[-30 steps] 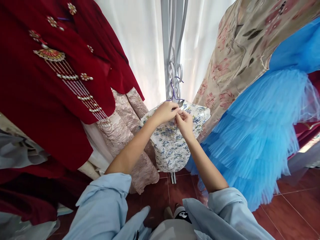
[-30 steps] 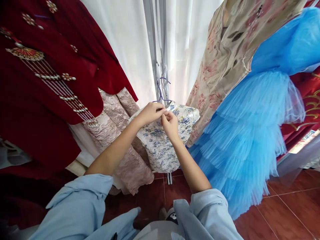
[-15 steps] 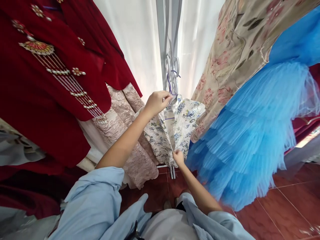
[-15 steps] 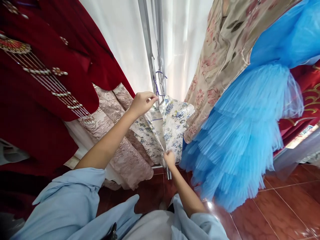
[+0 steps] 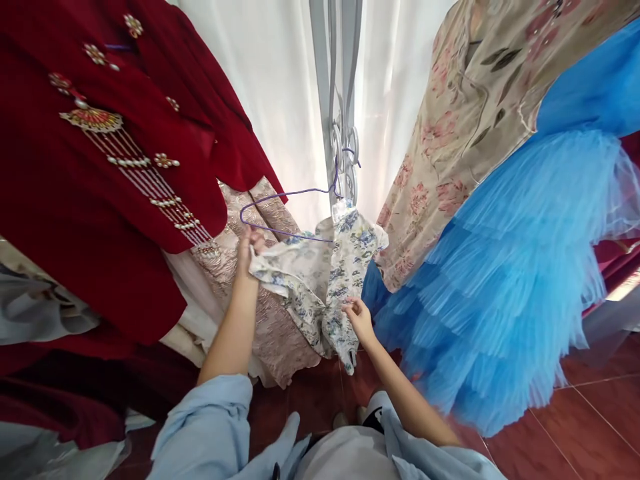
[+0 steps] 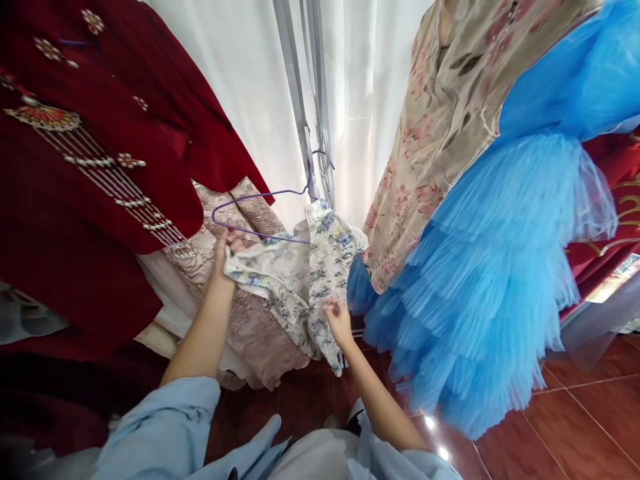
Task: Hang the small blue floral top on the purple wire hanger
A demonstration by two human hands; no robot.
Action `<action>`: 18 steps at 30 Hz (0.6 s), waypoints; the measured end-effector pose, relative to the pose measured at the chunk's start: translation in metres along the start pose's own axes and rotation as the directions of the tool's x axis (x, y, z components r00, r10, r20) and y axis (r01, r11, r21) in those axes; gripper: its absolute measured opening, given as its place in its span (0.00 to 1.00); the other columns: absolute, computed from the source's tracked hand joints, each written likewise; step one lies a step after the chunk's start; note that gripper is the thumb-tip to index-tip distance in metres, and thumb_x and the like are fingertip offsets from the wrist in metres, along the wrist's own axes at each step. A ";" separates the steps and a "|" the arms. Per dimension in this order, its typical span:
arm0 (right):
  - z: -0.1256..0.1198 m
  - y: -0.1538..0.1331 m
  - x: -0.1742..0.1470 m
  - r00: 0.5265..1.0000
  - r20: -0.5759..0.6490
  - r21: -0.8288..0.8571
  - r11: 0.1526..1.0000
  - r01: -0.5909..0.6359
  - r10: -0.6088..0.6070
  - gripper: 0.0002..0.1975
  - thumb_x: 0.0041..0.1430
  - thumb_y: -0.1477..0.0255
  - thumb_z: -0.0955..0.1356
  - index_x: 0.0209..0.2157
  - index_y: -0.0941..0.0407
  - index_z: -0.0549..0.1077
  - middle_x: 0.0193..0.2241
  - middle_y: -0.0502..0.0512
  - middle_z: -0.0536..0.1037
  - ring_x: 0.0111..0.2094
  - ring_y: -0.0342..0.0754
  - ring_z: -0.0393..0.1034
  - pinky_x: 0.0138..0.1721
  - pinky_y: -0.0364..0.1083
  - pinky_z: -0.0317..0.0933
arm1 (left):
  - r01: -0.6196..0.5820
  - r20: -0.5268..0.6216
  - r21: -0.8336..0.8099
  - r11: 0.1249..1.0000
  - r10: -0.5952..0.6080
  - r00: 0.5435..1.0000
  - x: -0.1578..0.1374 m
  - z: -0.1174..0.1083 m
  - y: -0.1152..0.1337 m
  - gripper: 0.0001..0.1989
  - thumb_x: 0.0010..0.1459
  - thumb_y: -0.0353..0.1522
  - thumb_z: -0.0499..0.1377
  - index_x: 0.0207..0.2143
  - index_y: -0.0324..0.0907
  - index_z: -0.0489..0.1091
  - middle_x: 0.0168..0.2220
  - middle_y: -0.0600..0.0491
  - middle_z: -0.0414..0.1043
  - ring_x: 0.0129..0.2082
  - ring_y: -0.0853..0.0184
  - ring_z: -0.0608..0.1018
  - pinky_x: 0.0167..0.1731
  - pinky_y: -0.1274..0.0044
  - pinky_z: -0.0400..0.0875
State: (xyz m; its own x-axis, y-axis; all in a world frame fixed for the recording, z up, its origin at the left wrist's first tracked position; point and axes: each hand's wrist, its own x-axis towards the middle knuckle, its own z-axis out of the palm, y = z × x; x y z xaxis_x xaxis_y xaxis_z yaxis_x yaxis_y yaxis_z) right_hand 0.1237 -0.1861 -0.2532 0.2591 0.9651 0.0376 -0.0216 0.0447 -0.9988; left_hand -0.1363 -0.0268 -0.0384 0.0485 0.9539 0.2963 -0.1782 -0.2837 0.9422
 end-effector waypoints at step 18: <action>-0.101 -0.118 -0.051 0.669 0.738 0.001 0.992 -0.126 0.084 0.28 0.36 0.55 0.80 0.35 0.59 0.77 0.29 0.53 0.78 0.30 0.49 0.72 0.36 0.47 0.69 | 0.524 0.808 0.296 0.798 -0.502 0.308 -0.214 0.096 -0.118 0.32 0.37 0.52 0.73 0.39 0.41 0.76 0.33 0.50 0.77 0.38 0.58 0.77 0.45 0.68 0.71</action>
State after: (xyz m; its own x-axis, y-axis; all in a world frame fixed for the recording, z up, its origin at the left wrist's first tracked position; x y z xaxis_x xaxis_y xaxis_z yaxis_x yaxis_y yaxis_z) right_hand 0.2107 -0.2663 -0.1407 -0.5414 0.8400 -0.0350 -0.0552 -0.0770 -0.9955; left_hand -0.0317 -0.2072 -0.1979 0.8986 0.3569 -0.2553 0.1739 0.2446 0.9539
